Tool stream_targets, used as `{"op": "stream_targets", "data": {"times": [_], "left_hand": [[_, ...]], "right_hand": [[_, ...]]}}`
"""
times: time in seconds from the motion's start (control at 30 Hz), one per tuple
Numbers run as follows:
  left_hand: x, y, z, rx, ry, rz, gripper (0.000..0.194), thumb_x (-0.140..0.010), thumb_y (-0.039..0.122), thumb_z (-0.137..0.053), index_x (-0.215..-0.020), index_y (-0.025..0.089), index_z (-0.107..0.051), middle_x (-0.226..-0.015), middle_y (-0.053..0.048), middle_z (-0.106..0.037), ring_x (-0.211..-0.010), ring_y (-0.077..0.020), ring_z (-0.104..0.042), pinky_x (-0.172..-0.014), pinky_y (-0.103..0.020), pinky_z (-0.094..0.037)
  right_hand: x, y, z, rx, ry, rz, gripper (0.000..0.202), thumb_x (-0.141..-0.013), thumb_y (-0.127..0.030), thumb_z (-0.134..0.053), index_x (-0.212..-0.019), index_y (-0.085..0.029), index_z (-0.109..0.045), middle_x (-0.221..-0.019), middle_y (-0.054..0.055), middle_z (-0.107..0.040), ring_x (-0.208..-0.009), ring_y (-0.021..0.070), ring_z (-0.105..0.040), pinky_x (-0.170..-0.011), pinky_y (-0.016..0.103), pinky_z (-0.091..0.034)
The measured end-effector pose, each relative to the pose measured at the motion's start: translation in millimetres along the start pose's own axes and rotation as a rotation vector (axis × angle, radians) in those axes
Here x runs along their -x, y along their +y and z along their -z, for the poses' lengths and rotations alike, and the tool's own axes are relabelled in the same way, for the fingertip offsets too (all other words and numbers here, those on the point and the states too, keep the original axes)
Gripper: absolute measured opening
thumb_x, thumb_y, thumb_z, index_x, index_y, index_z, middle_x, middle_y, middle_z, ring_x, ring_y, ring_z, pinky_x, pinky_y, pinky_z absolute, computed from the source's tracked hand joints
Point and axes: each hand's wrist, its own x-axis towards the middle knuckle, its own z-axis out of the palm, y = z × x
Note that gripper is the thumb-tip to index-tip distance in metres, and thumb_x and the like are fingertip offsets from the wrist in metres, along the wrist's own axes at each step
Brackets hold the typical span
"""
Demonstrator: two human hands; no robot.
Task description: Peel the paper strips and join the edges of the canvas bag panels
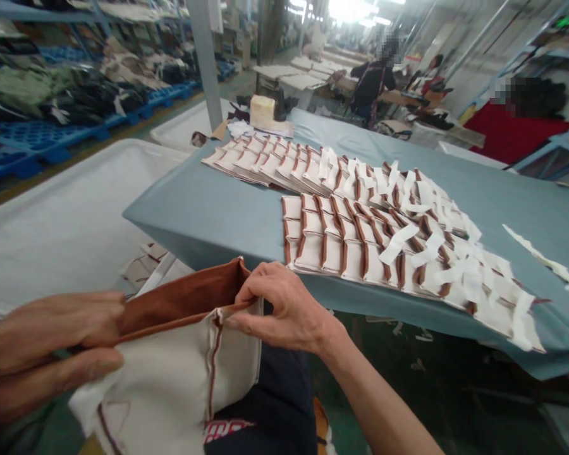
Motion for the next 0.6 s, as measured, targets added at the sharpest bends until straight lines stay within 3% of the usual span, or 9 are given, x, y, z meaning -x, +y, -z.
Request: {"op": "stream_targets", "data": {"times": [0.07, 0.13, 0.2, 0.3, 0.43, 0.6], "left_hand": [[-3.6, -10.6, 6.4, 0.094, -0.026, 0.019, 0.055, -0.121, 0.053, -0.046, -0.079, 0.022, -0.064, -0.07, 0.006, -0.06, -0.067, -0.0121, -0.059, -0.069, -0.023, -0.043], [-11.2, -16.6, 10.3, 0.137, -0.078, 0.024, 0.052, -0.115, 0.068, -0.053, -0.101, 0.024, -0.076, -0.088, 0.004, -0.075, -0.08, -0.014, -0.067, -0.076, -0.021, -0.048], [-22.2, -16.1, 11.2, 0.136, -0.108, 0.007, 0.052, -0.106, 0.075, -0.065, -0.124, 0.029, -0.078, -0.109, 0.004, -0.083, -0.096, -0.0168, -0.073, -0.087, -0.021, -0.051], [-41.7, -5.9, 7.9, 0.21, -0.151, -0.039, 0.04, -0.103, 0.066, -0.077, -0.12, 0.031, -0.08, -0.111, 0.006, -0.085, -0.101, -0.0156, -0.077, -0.093, -0.019, -0.05], [-60.9, 8.0, -1.3, 0.362, -0.176, -0.054, 0.009, -0.106, 0.036, -0.08, -0.104, 0.027, -0.081, -0.093, 0.008, -0.083, -0.085, -0.0096, -0.075, -0.081, -0.016, -0.048], [-66.3, 10.5, -12.1, 0.478, -0.191, -0.028, 0.01, -0.103, 0.024, -0.077, -0.094, 0.02, -0.078, -0.079, 0.006, -0.074, -0.069, -0.0092, -0.065, -0.067, -0.018, -0.044]], "right_hand": [[-5.4, -13.7, 3.9, -0.034, 0.014, 0.046, 0.037, -0.11, -0.046, -0.075, -0.084, -0.022, -0.064, -0.082, 0.0, -0.072, -0.084, 0.0185, -0.063, -0.087, 0.035, -0.048], [-12.3, -27.1, 7.3, -0.094, 0.002, 0.084, 0.04, -0.112, -0.05, -0.071, -0.085, -0.023, -0.061, -0.083, 0.0, -0.072, -0.085, 0.0179, -0.064, -0.092, 0.036, -0.048], [-18.5, -37.8, 9.5, -0.146, -0.026, 0.099, 0.042, -0.113, -0.054, -0.067, -0.086, -0.023, -0.059, -0.085, 0.0, -0.073, -0.085, 0.0169, -0.065, -0.096, 0.037, -0.048], [-24.0, -46.0, 10.7, -0.172, -0.073, 0.085, 0.046, -0.114, -0.06, -0.062, -0.086, -0.023, -0.058, -0.085, -0.001, -0.072, -0.083, 0.0161, -0.065, -0.097, 0.037, -0.048], [-23.0, -43.1, 8.9, -0.215, -0.092, 0.057, 0.049, -0.113, -0.064, -0.062, -0.086, -0.023, -0.059, -0.082, -0.002, -0.066, -0.083, 0.0162, -0.062, -0.092, 0.035, -0.047], [-16.5, -27.9, 1.1, -0.341, -0.081, -0.081, 0.054, -0.107, -0.068, -0.07, -0.081, -0.022, -0.06, -0.079, -0.002, -0.064, -0.078, 0.0154, -0.057, -0.08, 0.031, -0.044]]}}
